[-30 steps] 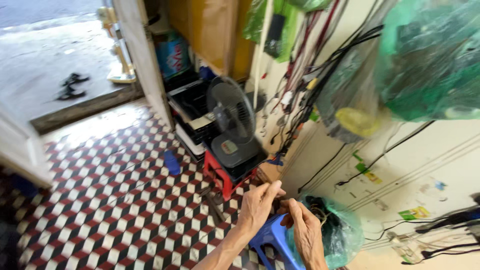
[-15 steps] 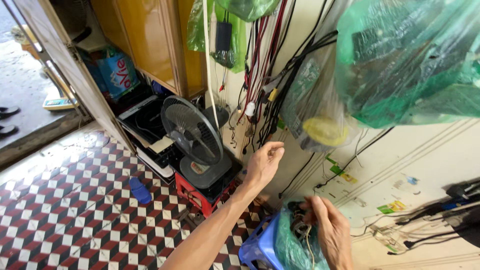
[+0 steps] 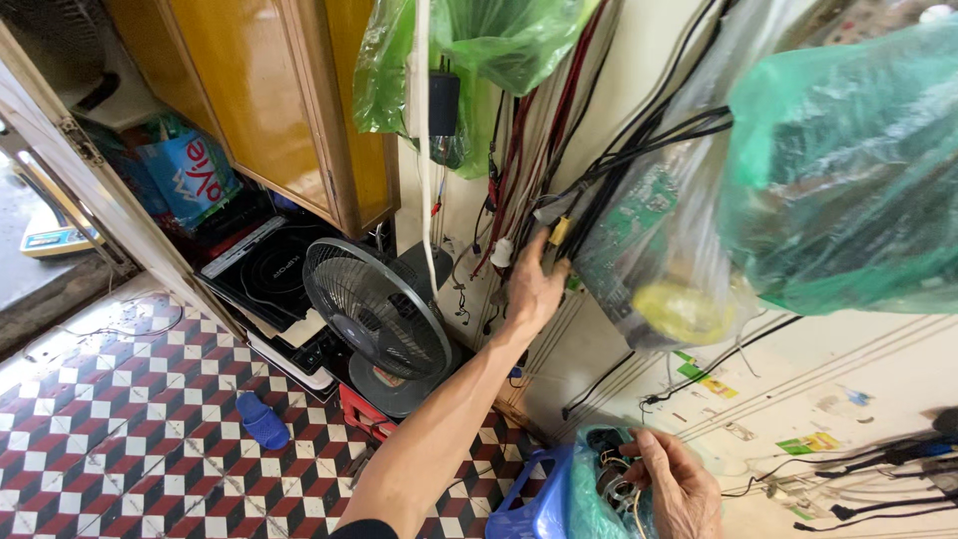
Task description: The person probes a circuit board with multimeter test leads, checking components on a power supply board at a workbench. They reposition the board, use a hot air gun and a flashlight, reach for parts from a bin, and continue testing different points on the board.
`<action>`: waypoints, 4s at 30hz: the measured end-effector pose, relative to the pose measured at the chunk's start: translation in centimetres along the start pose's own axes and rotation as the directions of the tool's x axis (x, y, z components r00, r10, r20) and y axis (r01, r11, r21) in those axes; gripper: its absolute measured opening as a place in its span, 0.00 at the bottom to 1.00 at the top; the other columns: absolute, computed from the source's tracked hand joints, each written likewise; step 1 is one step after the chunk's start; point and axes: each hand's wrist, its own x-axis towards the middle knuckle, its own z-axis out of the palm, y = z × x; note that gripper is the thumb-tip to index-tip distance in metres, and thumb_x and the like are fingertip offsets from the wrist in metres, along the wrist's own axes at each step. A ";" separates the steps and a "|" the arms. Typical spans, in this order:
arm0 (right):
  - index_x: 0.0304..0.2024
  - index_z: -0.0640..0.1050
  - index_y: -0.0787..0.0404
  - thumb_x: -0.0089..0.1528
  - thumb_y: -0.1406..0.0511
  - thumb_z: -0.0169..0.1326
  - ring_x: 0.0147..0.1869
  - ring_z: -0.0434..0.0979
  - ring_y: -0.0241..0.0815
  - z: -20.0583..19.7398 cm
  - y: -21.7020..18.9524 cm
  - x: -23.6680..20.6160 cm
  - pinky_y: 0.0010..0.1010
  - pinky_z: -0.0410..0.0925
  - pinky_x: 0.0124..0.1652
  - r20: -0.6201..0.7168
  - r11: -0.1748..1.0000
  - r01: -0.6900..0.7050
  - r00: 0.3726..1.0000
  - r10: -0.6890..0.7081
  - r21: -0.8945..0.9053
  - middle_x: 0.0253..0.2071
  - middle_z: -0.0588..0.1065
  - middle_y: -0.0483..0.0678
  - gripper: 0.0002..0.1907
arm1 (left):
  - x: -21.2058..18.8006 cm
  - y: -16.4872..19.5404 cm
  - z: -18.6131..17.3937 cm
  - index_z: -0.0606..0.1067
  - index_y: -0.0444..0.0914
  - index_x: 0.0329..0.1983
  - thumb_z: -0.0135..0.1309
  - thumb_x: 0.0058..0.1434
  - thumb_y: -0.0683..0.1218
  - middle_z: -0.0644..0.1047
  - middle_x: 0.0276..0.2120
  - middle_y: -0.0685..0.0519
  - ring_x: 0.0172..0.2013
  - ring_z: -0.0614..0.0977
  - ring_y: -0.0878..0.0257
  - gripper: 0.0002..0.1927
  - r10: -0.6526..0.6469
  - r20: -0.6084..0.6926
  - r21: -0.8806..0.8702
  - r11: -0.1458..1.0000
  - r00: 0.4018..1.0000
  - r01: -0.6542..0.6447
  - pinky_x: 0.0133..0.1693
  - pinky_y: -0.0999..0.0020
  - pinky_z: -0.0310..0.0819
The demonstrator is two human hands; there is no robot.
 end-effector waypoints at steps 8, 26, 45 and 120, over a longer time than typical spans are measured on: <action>0.48 0.82 0.70 0.66 0.62 0.55 0.28 0.74 0.37 6.0 -0.2 1.5 0.30 0.70 0.30 0.045 1.000 -0.018 0.999 0.018 0.002 0.33 0.82 0.53 0.17 | 0.2 -0.3 -3.0 0.66 0.38 0.71 0.56 0.62 0.42 0.66 0.68 0.35 0.68 0.67 0.42 0.32 0.205 0.084 0.066 0.975 0.975 -0.211 0.66 0.56 0.62; 0.45 0.84 0.73 0.64 0.63 0.56 0.25 0.77 0.41 10.4 3.3 0.5 0.31 0.68 0.27 -0.054 0.997 0.008 0.998 -0.012 -0.078 0.30 0.84 0.57 0.17 | 18.3 -7.5 -8.3 0.68 0.34 0.67 0.57 0.63 0.54 0.74 0.63 0.40 0.63 0.75 0.50 0.33 -0.122 -0.089 -0.189 0.977 0.989 0.103 0.63 0.59 0.66; 0.46 0.83 0.70 0.65 0.59 0.54 0.30 0.77 0.41 15.9 1.8 0.4 0.33 0.70 0.32 0.127 0.964 -0.194 0.968 0.218 -0.181 0.33 0.85 0.55 0.20 | 15.6 -7.4 -13.1 0.77 0.32 0.50 0.58 0.66 0.51 0.81 0.38 0.53 0.38 0.84 0.64 0.18 -0.158 0.213 -0.537 0.806 0.964 0.250 0.42 0.68 0.81; 0.43 0.86 0.65 0.62 0.59 0.57 0.25 0.79 0.41 20.9 11.1 -8.0 0.33 0.71 0.28 0.001 0.938 -0.290 0.955 0.295 -0.189 0.29 0.85 0.52 0.17 | 19.9 -15.7 -26.9 0.81 0.42 0.45 0.54 0.63 0.58 0.83 0.41 0.46 0.44 0.84 0.47 0.17 -0.131 0.036 0.456 0.884 0.991 0.100 0.47 0.55 0.76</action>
